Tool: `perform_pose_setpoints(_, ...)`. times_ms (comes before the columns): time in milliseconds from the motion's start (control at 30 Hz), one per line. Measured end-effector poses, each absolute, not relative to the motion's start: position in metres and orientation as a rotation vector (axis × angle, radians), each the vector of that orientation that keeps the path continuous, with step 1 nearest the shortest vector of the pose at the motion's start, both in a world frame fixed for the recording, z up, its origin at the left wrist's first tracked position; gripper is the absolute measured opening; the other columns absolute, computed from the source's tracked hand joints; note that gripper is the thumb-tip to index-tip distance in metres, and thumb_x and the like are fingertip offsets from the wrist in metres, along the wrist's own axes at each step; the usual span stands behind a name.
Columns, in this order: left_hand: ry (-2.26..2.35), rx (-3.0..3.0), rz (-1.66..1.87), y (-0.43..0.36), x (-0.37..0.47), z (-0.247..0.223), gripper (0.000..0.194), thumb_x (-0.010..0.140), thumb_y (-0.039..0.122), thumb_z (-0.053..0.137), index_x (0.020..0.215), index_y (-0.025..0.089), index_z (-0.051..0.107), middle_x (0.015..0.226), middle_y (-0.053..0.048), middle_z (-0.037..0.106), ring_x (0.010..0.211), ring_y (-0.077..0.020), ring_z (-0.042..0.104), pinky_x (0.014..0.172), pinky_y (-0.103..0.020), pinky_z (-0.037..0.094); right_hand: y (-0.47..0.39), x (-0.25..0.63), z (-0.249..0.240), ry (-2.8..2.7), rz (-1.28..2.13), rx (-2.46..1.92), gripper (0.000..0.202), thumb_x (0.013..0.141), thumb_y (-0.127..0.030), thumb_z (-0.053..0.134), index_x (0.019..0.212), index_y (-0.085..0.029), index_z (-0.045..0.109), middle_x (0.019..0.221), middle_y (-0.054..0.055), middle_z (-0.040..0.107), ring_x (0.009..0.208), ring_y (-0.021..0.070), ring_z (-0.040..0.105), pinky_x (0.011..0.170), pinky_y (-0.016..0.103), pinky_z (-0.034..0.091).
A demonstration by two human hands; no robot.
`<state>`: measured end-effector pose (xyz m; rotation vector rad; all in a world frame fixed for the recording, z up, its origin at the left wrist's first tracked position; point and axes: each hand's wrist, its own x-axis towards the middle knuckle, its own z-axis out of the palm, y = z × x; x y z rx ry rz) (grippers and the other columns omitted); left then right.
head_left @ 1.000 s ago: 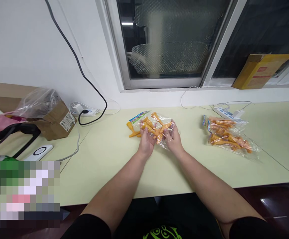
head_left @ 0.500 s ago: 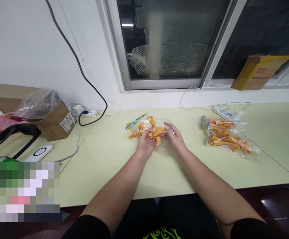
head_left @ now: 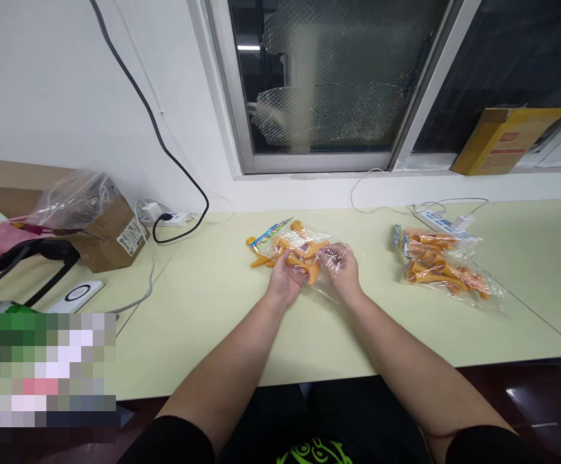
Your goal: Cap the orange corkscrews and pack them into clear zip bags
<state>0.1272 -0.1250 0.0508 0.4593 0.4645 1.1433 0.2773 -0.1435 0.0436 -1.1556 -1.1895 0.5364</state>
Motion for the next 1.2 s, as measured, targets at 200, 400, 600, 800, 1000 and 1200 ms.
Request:
perform_pose_setpoints(200, 0.485, 0.431, 1.16, -0.123, 0.124, 0.052, 0.048, 0.102, 0.049, 0.054, 0.13, 0.012, 0.068, 0.125, -0.016, 0.075, 0.11, -0.0299, 0.074, 0.095, -0.043, 0.06, -0.145, 0.28, 0.038, -1.556, 0.36, -1.183, 0.05, 0.093, -0.052, 0.067, 0.134, -0.023, 0.071, 0.133, 0.015, 0.058, 0.134, 0.032, 0.055, 0.119, 0.051, 0.043)
perform_pose_setpoints(400, 0.496, 0.416, 1.199, -0.12, 0.123, 0.05, 0.047, 0.104, 0.052, 0.05, 0.132, 0.017, 0.067, 0.129, -0.012, 0.075, 0.118, -0.0318, 0.071, 0.104, -0.048, 0.057, -0.147, 0.275, 0.031, -1.659, 0.359, -1.36, 0.065, 0.105, -0.059, 0.043, 0.159, -0.024, 0.048, 0.167, 0.013, 0.035, 0.158, 0.035, 0.025, 0.13, 0.058, 0.022)
perform_pose_setpoints(600, 0.486, 0.388, 1.213, -0.116, 0.121, 0.053, 0.045, 0.105, 0.051, 0.048, 0.128, 0.018, 0.068, 0.127, -0.013, 0.074, 0.114, -0.0307, 0.072, 0.103, -0.048, 0.057, -0.146, 0.277, 0.033, -1.683, 0.217, -1.387, 0.062, 0.101, -0.05, 0.05, 0.157, -0.023, 0.048, 0.16, 0.018, 0.039, 0.144, 0.0388, 0.039, 0.121, 0.063, 0.033)
perform_pose_setpoints(800, 0.458, 0.338, 1.39, -0.096, 0.086, 0.067, 0.052, 0.105, 0.057, 0.04, 0.126, 0.017, 0.067, 0.118, -0.016, 0.074, 0.098, -0.0297, 0.075, 0.09, -0.051, 0.06, -0.144, 0.285, 0.038, -1.596, 0.132, -1.336, 0.032, 0.098, -0.035, 0.051, 0.121, -0.02, 0.068, 0.117, 0.015, 0.062, 0.116, 0.0327, 0.058, 0.107, 0.054, 0.047)
perform_pose_setpoints(1000, 0.419, 0.264, 1.608, -0.075, 0.045, 0.068, 0.051, 0.107, 0.057, 0.036, 0.122, 0.018, 0.066, 0.102, -0.011, 0.074, 0.093, -0.027, 0.074, 0.09, -0.051, 0.06, -0.145, 0.254, 0.025, -2.146, 0.352, -1.229, 0.05, 0.098, -0.036, 0.055, 0.145, -0.017, 0.058, 0.152, 0.017, 0.055, 0.141, 0.0309, 0.05, 0.12, 0.05, 0.039)
perform_pose_setpoints(1200, 0.432, 0.202, 1.644, -0.069, 0.038, 0.062, 0.05, 0.106, 0.058, 0.037, 0.121, 0.018, 0.063, 0.099, -0.01, 0.072, 0.089, -0.0247, 0.073, 0.087, -0.046, 0.061, -0.143, 0.232, 0.024, -2.485, 0.411, -1.3, 0.07, 0.104, -0.044, 0.045, 0.167, -0.018, 0.031, 0.175, 0.011, 0.026, 0.164, 0.0338, 0.012, 0.131, 0.06, 0.012)
